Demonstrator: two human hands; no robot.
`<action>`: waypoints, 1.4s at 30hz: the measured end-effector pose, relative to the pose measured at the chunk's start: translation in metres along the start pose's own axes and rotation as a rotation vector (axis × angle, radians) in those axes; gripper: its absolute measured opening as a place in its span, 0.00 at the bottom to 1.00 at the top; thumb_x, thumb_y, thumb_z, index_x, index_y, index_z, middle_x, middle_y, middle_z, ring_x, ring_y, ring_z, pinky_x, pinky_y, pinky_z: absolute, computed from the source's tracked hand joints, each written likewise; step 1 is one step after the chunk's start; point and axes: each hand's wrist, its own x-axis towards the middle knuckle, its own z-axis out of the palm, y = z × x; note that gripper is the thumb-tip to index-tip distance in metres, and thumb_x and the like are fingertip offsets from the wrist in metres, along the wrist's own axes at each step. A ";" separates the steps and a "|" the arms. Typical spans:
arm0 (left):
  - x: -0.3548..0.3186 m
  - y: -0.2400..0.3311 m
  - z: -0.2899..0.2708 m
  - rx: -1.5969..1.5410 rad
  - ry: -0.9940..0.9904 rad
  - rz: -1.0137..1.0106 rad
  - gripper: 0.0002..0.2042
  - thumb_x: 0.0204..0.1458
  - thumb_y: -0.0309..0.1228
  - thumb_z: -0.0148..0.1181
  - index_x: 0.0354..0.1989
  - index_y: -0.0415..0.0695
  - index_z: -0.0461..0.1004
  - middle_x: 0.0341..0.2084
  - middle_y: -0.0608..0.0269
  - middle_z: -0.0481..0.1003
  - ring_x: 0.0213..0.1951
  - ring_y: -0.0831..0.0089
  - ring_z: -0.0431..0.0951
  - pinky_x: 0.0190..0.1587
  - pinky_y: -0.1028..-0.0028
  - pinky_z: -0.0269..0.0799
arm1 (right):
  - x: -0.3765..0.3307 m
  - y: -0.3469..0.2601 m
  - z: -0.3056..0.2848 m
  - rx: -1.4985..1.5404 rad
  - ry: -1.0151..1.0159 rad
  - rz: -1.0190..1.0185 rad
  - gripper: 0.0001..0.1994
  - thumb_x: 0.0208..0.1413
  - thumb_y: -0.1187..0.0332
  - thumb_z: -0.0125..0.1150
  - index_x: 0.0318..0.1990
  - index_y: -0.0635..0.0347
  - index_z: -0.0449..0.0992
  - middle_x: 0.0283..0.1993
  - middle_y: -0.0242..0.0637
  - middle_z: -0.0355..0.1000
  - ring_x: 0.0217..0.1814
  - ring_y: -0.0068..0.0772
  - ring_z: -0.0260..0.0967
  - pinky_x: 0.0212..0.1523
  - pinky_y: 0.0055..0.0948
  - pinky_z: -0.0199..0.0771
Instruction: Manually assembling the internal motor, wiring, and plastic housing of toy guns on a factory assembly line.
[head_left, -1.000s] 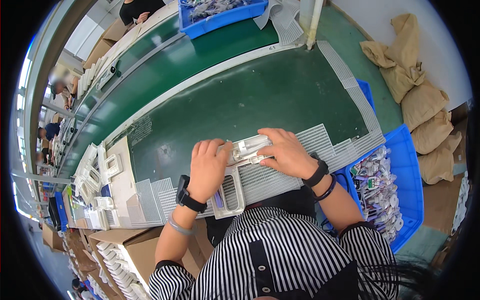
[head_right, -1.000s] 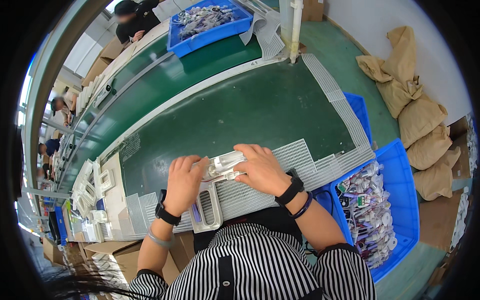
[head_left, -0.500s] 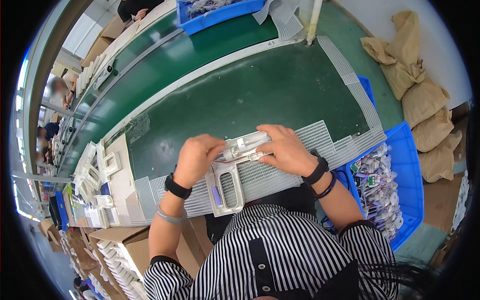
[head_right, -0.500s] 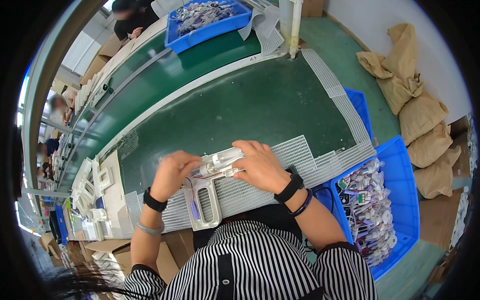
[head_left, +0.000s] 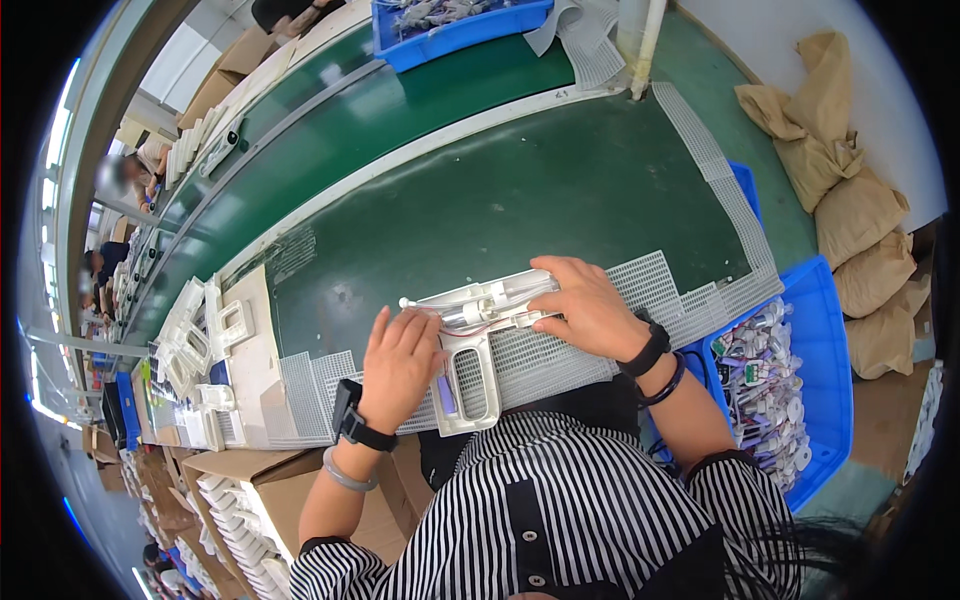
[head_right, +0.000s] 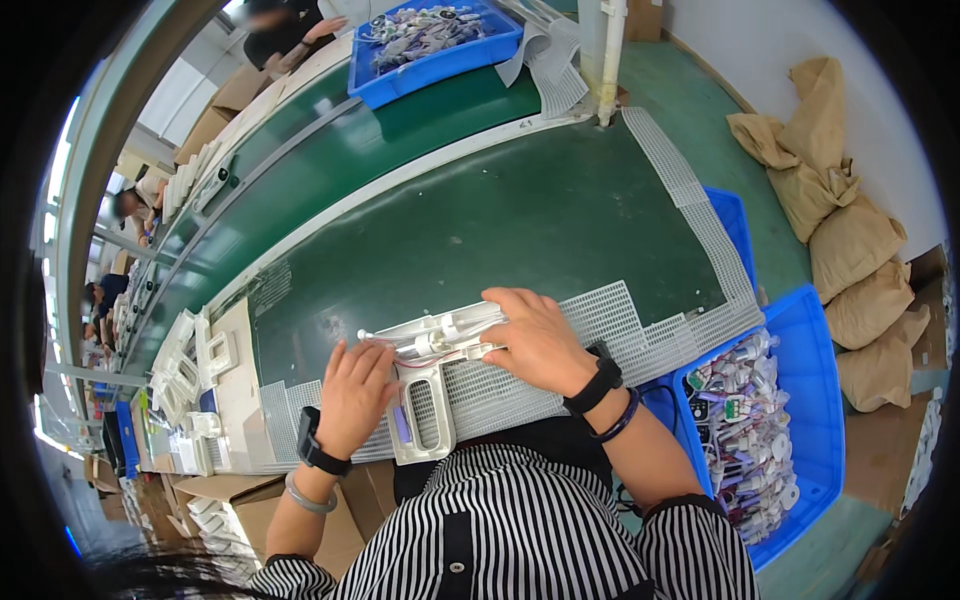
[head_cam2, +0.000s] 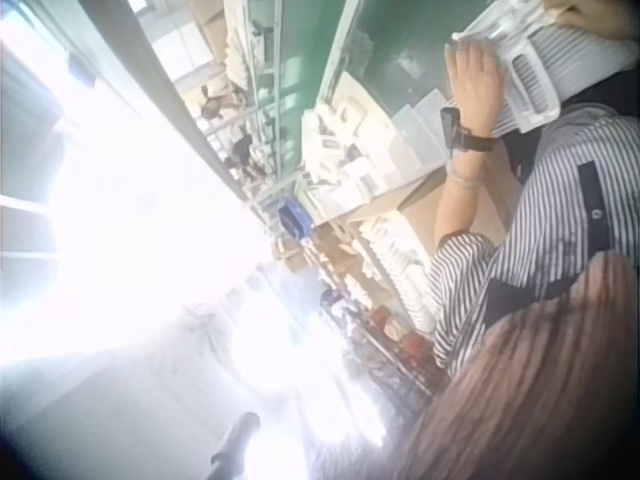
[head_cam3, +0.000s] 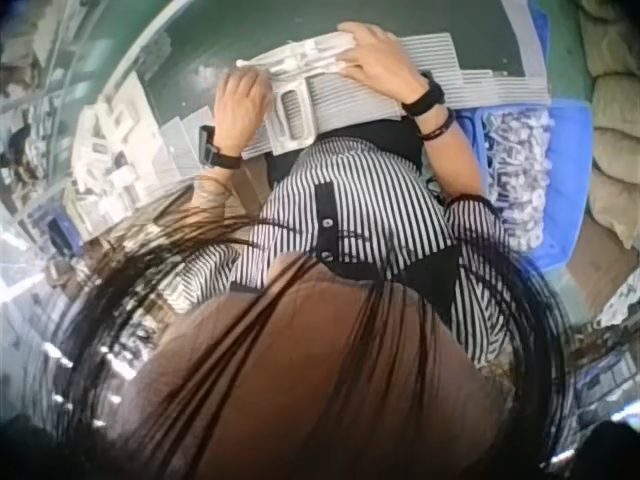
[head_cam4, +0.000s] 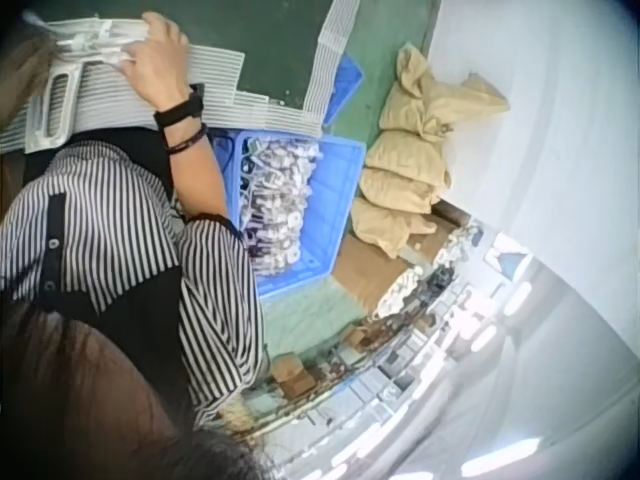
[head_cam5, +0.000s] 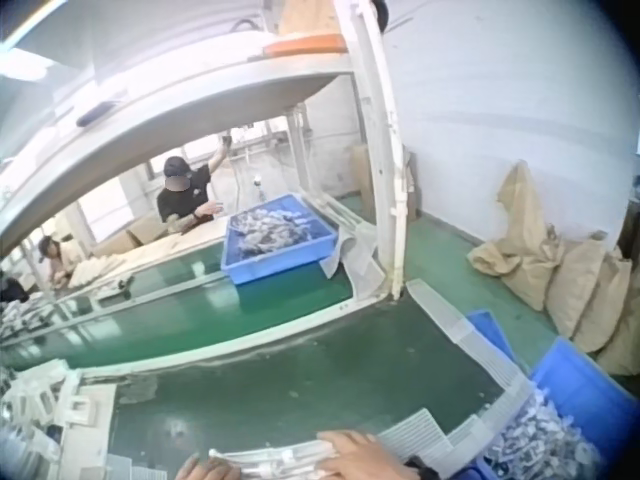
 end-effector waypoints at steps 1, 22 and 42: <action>-0.003 0.002 0.006 0.000 0.003 -0.005 0.24 0.50 0.32 0.66 0.57 0.40 0.74 0.53 0.57 0.75 0.60 0.58 0.71 0.69 0.50 0.60 | 0.000 0.000 0.000 -0.002 -0.002 -0.005 0.13 0.53 0.60 0.70 0.43 0.54 0.86 0.69 0.42 0.65 0.71 0.46 0.59 0.67 0.46 0.59; 0.006 -0.002 0.020 0.040 0.197 -0.019 0.18 0.51 0.29 0.60 0.52 0.42 0.75 0.48 0.56 0.77 0.53 0.57 0.75 0.63 0.52 0.63 | -0.001 -0.002 0.000 0.004 0.005 0.020 0.12 0.53 0.60 0.70 0.43 0.52 0.86 0.69 0.42 0.65 0.71 0.47 0.59 0.67 0.47 0.60; 0.054 0.013 -0.020 -0.144 0.138 0.012 0.10 0.51 0.25 0.65 0.42 0.44 0.81 0.39 0.62 0.80 0.46 0.62 0.77 0.59 0.58 0.68 | -0.002 -0.002 0.001 -0.020 0.005 0.006 0.12 0.54 0.60 0.71 0.43 0.52 0.86 0.68 0.44 0.65 0.69 0.48 0.61 0.66 0.45 0.60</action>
